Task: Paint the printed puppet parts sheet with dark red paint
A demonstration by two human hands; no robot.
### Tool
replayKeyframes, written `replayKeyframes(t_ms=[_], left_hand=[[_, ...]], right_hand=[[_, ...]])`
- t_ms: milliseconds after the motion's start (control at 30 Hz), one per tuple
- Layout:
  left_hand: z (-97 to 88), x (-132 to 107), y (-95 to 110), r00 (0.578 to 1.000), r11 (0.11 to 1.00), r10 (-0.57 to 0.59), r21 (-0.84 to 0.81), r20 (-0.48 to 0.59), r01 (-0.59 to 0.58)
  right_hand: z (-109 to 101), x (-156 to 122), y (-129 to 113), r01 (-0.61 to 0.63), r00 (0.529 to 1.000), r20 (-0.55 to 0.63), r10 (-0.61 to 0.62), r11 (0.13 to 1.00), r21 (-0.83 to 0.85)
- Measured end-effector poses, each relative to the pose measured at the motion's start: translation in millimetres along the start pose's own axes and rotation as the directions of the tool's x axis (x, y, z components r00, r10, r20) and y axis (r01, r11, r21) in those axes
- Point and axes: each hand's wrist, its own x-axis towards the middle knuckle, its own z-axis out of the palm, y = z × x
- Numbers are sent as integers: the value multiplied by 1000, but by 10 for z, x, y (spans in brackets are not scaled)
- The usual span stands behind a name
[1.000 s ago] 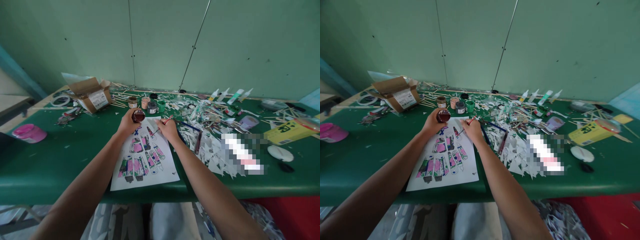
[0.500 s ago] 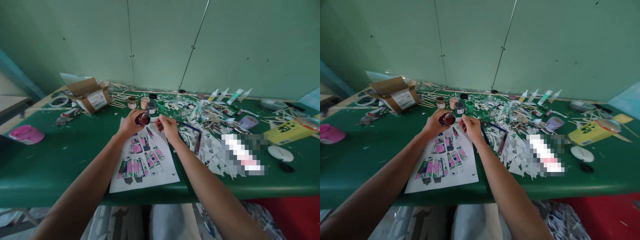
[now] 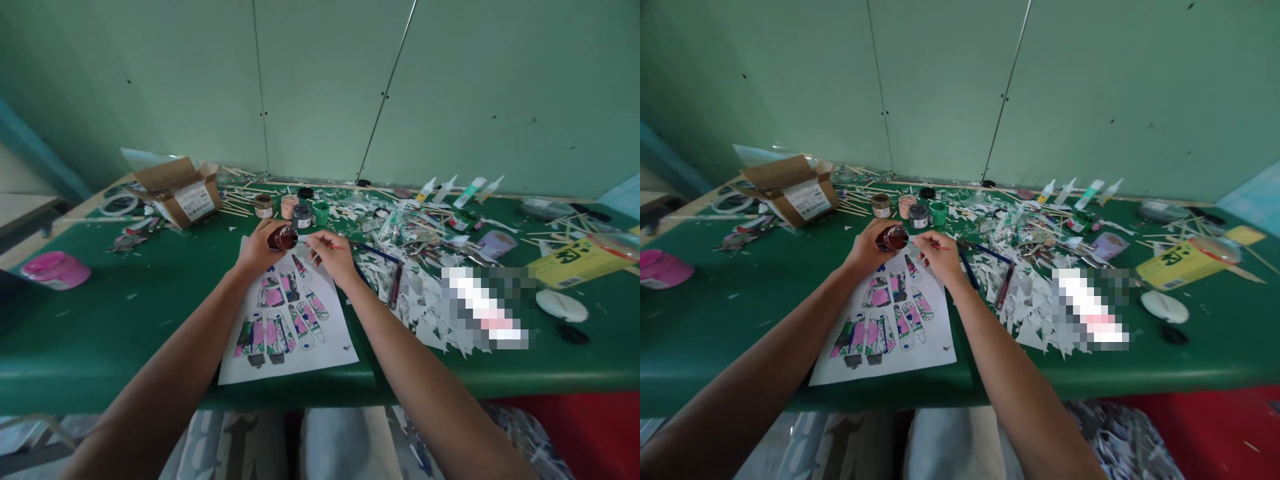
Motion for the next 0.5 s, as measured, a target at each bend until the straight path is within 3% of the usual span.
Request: replayKeyframes(t_ms=[167,500], left_hand=[[10,5,-30,999,999,35,-5,-7,-35],[28,1,-62,1000,1000,-2,-3,-28,1]], right_hand=[[0,-5,-10,-12,1000,0,12,1000,24],[4,33,-19,-81,992,-81,96,983,167]])
